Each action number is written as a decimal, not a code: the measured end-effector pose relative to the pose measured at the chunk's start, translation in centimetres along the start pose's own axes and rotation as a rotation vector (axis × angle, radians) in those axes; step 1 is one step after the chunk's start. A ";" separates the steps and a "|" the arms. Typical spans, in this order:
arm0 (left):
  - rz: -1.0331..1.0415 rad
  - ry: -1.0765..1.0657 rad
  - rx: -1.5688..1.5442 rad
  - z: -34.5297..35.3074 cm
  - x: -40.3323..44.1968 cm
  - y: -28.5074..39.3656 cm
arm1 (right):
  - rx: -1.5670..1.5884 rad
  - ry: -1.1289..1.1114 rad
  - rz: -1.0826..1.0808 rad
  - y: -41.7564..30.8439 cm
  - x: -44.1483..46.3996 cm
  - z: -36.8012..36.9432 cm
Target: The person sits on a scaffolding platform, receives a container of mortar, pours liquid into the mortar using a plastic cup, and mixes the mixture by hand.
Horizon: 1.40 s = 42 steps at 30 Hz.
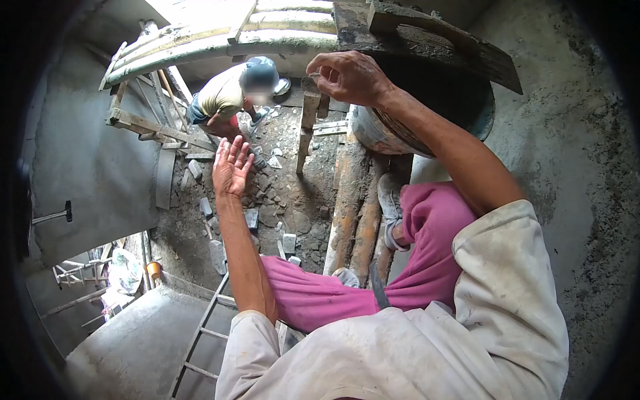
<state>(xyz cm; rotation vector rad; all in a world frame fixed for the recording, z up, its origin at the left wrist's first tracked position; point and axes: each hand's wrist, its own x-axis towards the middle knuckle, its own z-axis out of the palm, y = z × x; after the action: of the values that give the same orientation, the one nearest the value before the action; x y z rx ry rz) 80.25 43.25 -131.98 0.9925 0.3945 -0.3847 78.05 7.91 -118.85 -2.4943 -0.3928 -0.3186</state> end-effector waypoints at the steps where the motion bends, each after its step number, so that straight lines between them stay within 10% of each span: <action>1: -0.009 -0.014 -0.031 -0.5 0.2 0.0 | -0.005 0.018 -0.002 0.2 0.0 0.2; 17: -0.118 0.286 0.780 -9.0 2.5 -3.4 | 0.028 -0.050 0.024 -0.2 0.4 0.1; 37: -0.219 0.484 0.571 -11.9 2.9 -5.6 | 0.074 -0.024 0.005 -0.6 0.4 -0.1; 42: -0.022 0.739 0.942 -12.8 3.4 -6.6 | 0.074 -0.015 -0.002 -0.5 0.5 -0.1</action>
<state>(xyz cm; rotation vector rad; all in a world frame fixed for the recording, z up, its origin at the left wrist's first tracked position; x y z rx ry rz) 78.21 50.61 -144.69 2.0632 0.9313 -0.1969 78.35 8.36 -118.41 -2.4251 -0.4063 -0.2817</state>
